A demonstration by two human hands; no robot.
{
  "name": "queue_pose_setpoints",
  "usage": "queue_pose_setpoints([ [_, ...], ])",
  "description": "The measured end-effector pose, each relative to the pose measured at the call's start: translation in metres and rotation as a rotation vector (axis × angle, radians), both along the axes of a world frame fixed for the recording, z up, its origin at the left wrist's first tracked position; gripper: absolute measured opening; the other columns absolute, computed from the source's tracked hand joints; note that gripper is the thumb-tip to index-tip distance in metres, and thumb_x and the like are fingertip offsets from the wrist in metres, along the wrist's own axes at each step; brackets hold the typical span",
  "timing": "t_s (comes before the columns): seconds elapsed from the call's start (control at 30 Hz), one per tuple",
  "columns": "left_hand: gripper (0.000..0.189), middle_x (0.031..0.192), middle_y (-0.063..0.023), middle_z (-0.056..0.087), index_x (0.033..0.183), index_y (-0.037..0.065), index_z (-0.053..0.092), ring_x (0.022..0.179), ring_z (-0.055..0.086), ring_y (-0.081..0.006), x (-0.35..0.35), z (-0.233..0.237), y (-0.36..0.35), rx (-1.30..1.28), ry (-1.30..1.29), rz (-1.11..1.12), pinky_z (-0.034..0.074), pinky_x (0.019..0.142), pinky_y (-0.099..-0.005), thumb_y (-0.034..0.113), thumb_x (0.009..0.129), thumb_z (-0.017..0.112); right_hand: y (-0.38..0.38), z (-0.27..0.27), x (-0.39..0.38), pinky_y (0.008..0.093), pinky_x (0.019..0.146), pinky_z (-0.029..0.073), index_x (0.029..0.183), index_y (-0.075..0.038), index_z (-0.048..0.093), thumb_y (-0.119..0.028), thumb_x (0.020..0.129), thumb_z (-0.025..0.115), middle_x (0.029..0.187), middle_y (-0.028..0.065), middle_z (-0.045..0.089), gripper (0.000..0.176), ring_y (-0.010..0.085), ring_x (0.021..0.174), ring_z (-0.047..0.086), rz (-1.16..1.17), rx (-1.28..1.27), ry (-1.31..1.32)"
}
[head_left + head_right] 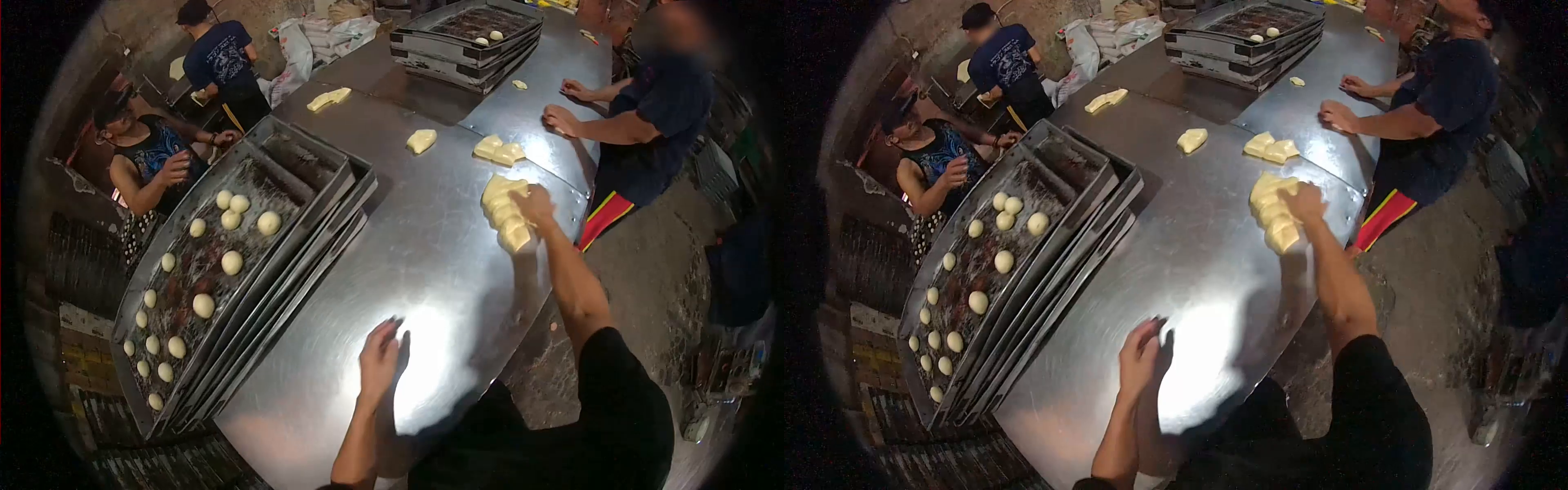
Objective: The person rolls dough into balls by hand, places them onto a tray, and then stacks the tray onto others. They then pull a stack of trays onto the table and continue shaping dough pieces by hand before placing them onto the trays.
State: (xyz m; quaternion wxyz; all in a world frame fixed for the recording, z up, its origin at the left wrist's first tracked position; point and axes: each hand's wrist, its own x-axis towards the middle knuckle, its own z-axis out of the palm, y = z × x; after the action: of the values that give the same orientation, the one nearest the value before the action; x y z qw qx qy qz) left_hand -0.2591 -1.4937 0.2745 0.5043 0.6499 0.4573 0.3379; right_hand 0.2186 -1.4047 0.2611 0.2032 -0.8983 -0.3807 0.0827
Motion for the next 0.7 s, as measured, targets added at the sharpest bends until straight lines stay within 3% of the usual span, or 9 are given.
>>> queue_pose_setpoints([
  [0.13, 0.048, 0.139, -0.0222, 0.049, 0.133, 0.004, 0.053, 0.134, 0.044, -0.0353, 0.120, 0.013, 0.077, 0.230, 0.030, -0.186, 0.035, 0.112, -0.0434, 0.011, 0.087, 0.066, -0.011, 0.007, 0.000, 0.0361, 0.080, 0.049, 0.099, 0.000, 0.058, -0.017, 0.079, 0.069, 0.097, 0.0148, 0.064, 0.028, 0.0249, 0.089, 0.062, 0.418, 0.385, 0.306],
  [0.2, 0.061, 0.140, -0.0242, 0.047, 0.138, 0.007, 0.049, 0.134, 0.042, -0.0388, 0.174, 0.042, 0.110, 0.598, 0.219, -0.191, 0.024, 0.117, -0.0460, 0.022, 0.084, 0.072, -0.023, 0.023, 0.005, 0.0292, 0.076, 0.048, 0.096, -0.003, 0.058, -0.004, 0.077, 0.068, 0.090, 0.0055, 0.061, 0.021, 0.0133, 0.084, 0.056, 0.502, 0.337, 0.703],
  [0.3, 0.073, 0.140, -0.0246, 0.048, 0.140, 0.007, 0.045, 0.135, 0.041, -0.0382, 0.226, 0.067, 0.130, 0.761, 0.417, -0.373, 0.016, 0.119, -0.0464, 0.030, 0.078, 0.078, -0.050, 0.072, -0.012, 0.0253, 0.073, 0.046, 0.091, -0.004, 0.059, 0.003, 0.074, 0.064, 0.092, 0.0005, 0.061, 0.019, 0.0089, 0.083, 0.055, 0.754, 0.330, 0.958],
  [0.33, 0.073, 0.140, -0.0246, 0.048, 0.140, 0.007, 0.045, 0.135, 0.041, -0.0382, 0.233, 0.072, 0.131, 0.764, 0.426, -0.354, 0.016, 0.119, -0.0464, 0.030, 0.078, 0.078, -0.054, 0.092, -0.022, 0.0249, 0.073, 0.046, 0.089, -0.004, 0.060, 0.004, 0.073, 0.062, 0.092, 0.0012, 0.061, 0.018, 0.0091, 0.081, 0.056, 0.830, 0.339, 1.100],
  [0.4, 0.076, 0.134, -0.0240, 0.053, 0.136, 0.005, 0.049, 0.128, 0.049, -0.0367, 0.230, 0.083, 0.131, 0.513, 0.307, -0.645, 0.028, 0.114, -0.0450, 0.035, 0.075, 0.080, -0.049, 0.100, -0.038, 0.0268, 0.074, 0.047, 0.086, -0.002, 0.059, 0.004, 0.071, 0.060, 0.090, 0.0034, 0.063, 0.016, 0.0109, 0.082, 0.058, 0.896, 0.412, 1.367],
  [0.47, 0.071, 0.126, -0.0220, 0.058, 0.130, 0.002, 0.053, 0.117, 0.057, -0.0324, 0.209, 0.088, 0.121, 0.191, 0.185, -0.659, 0.039, 0.105, -0.0417, 0.035, 0.074, 0.082, -0.042, 0.110, -0.055, 0.0269, 0.080, 0.046, 0.086, -0.002, 0.059, -0.003, 0.072, 0.065, 0.092, 0.0044, 0.064, 0.015, 0.0128, 0.087, 0.059, 0.762, 0.305, 1.393],
  [0.53, 0.058, 0.112, -0.0171, 0.065, 0.121, -0.001, 0.058, 0.101, 0.064, -0.0246, 0.170, 0.072, 0.101, -0.035, 0.036, -0.400, 0.050, 0.089, -0.0356, 0.028, 0.077, 0.081, -0.023, 0.097, -0.084, 0.0304, 0.084, 0.049, 0.100, -0.002, 0.062, -0.006, 0.079, 0.066, 0.102, 0.0073, 0.066, 0.022, 0.0179, 0.093, 0.062, 0.852, 0.331, 0.848],
  [0.6, 0.044, 0.101, -0.0115, 0.067, 0.115, -0.001, 0.061, 0.089, 0.065, -0.0183, 0.121, 0.029, 0.081, -0.142, -0.084, -0.024, 0.053, 0.077, -0.0313, 0.020, 0.080, 0.078, -0.022, 0.093, -0.129, 0.0454, 0.105, 0.038, 0.126, -0.004, 0.057, -0.016, 0.086, 0.064, 0.128, 0.0202, 0.058, 0.042, 0.0353, 0.122, 0.053, 0.827, 0.288, 0.202],
  [0.7, 0.035, 0.094, -0.0082, 0.067, 0.111, 0.000, 0.063, 0.081, 0.064, -0.0150, 0.053, -0.016, 0.069, -0.322, -0.199, 0.331, 0.053, 0.071, -0.0291, 0.015, 0.082, 0.076, -0.041, 0.058, -0.192, 0.0479, 0.113, 0.028, 0.134, -0.005, 0.052, -0.024, 0.090, 0.062, 0.138, 0.0202, 0.050, 0.049, 0.0352, 0.133, 0.042, 0.888, 0.113, 0.382],
])
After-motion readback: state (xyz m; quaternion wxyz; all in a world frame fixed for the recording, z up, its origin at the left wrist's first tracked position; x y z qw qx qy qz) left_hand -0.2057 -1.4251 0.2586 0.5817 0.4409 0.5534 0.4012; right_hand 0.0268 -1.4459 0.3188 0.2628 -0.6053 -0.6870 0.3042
